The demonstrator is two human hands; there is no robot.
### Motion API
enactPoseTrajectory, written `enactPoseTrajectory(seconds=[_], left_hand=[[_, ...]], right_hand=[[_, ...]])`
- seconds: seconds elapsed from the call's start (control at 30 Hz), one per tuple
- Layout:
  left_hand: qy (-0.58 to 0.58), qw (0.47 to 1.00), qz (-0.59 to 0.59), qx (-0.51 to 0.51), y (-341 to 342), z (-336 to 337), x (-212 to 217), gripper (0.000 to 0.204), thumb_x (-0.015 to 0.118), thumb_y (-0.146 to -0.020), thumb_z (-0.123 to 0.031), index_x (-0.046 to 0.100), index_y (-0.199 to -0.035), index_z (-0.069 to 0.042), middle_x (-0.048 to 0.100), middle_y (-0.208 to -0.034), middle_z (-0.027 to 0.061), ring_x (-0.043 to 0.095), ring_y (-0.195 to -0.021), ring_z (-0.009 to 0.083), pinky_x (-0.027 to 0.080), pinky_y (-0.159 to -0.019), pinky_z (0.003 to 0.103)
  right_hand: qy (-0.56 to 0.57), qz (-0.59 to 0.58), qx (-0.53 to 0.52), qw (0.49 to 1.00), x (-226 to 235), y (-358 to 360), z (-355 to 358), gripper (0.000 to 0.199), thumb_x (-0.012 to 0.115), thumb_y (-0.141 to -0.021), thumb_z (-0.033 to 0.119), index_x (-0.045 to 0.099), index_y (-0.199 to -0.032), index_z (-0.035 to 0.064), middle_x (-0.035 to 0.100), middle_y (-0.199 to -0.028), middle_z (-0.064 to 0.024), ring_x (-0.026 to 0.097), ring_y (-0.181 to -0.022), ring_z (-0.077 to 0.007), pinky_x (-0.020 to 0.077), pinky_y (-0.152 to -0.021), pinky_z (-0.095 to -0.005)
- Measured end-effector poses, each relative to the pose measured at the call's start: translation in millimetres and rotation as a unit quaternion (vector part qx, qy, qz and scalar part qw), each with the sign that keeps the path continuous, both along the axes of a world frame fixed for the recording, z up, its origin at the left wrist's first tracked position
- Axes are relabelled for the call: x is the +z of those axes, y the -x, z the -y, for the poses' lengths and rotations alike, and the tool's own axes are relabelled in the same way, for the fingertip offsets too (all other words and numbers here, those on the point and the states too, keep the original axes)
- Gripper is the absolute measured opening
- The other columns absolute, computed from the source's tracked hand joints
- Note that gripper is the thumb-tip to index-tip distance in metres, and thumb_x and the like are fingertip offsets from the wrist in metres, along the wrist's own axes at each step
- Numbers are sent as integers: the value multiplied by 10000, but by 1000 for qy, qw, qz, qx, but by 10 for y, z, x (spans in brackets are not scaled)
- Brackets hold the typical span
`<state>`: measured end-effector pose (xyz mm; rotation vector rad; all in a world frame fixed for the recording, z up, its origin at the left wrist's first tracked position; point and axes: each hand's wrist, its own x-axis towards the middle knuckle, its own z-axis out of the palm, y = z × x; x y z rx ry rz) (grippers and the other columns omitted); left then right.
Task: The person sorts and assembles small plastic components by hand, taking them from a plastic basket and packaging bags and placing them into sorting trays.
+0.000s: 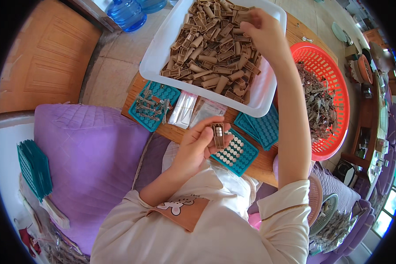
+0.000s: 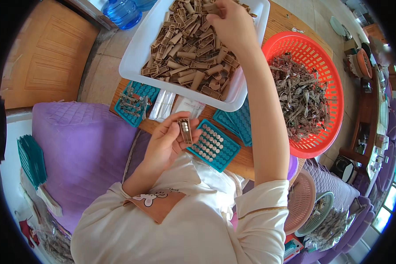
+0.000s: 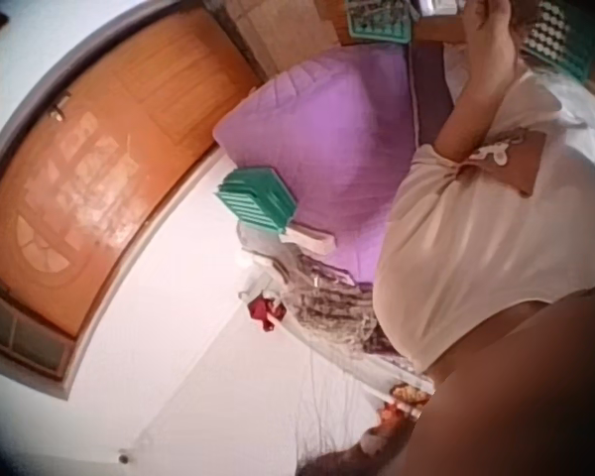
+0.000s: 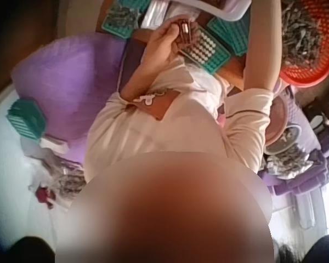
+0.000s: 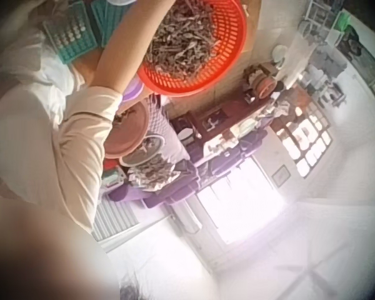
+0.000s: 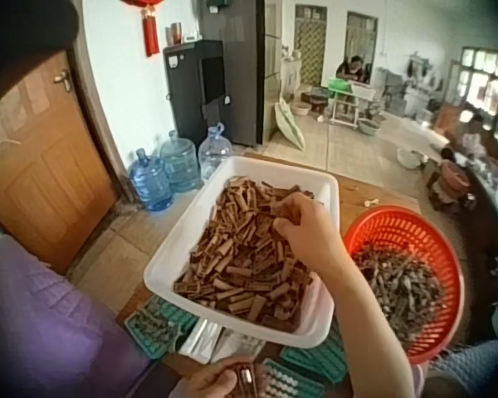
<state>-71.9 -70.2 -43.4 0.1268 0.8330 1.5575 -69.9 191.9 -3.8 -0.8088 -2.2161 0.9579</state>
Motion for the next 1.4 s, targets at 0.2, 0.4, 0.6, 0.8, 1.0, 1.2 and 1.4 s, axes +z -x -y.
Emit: enactPoseTrajectory(seconds=[0.2,0.4,0.6,0.8,1.0,1.2,1.4], left_hand=[[-63,994,-10,89,-10,-17,46,396,489,-844,-180,395,-1176,16,525,-1053,127,516,-1002,222,448,-829,296],[-74,994,-54,51,-97,-64,140,445,535,-821,-197,394,-1180,26,545,-1027,110,528,-954,163,436,-816,263],[-90,991,-99,30,-146,-54,123,433,564,-806,-181,415,-1158,22,550,-1025,97,527,-918,121,413,-813,238],[-101,988,-116,12,-193,-63,77,408,573,-794,-180,417,-1124,2,520,-1064,140,490,-1029,194,409,-869,307],[-124,979,-160,27,-284,-97,60,390,568,-798,-154,416,-1119,7,517,-1069,151,487,-1039,203,407,-870,305],[-105,951,-283,71,-434,-111,138,352,556,-808,-135,447,-1108,14,549,-1016,104,531,-917,132,443,-750,243],[-172,817,-542,96,-394,-168,-43,343,558,-794,-266,516,-971,25,583,-899,140,592,-824,219,432,-809,338]], right_hand=[[220,-108,-10,970,367,-651,1062,201,559,-740,14,532,-937,-13,535,-716,-5,485,-672,-50,394,-583,-185],[354,-171,-51,918,36,-1119,1740,263,498,-738,-114,476,-987,-33,510,-846,-41,520,-847,-112,432,-733,-219],[402,-238,-102,878,10,-1308,1981,268,524,-727,-124,479,-980,-46,531,-925,-87,533,-920,-158,445,-763,-243],[311,-185,-151,920,-79,-1350,2088,231,576,-724,-81,517,-944,-44,565,-959,-113,545,-874,-150,440,-771,-254],[280,-211,-185,918,-224,-1304,2185,183,598,-724,-53,546,-899,-39,591,-894,-102,552,-833,-141,436,-774,-253],[266,-221,-171,922,-340,-1319,2168,224,607,-705,-58,531,-914,-33,584,-887,-98,551,-822,-143,443,-741,-254],[153,-105,-65,981,-408,-1335,2143,258,602,-686,-4,513,-928,-3,532,-779,-117,534,-666,-231,428,-588,-304]])
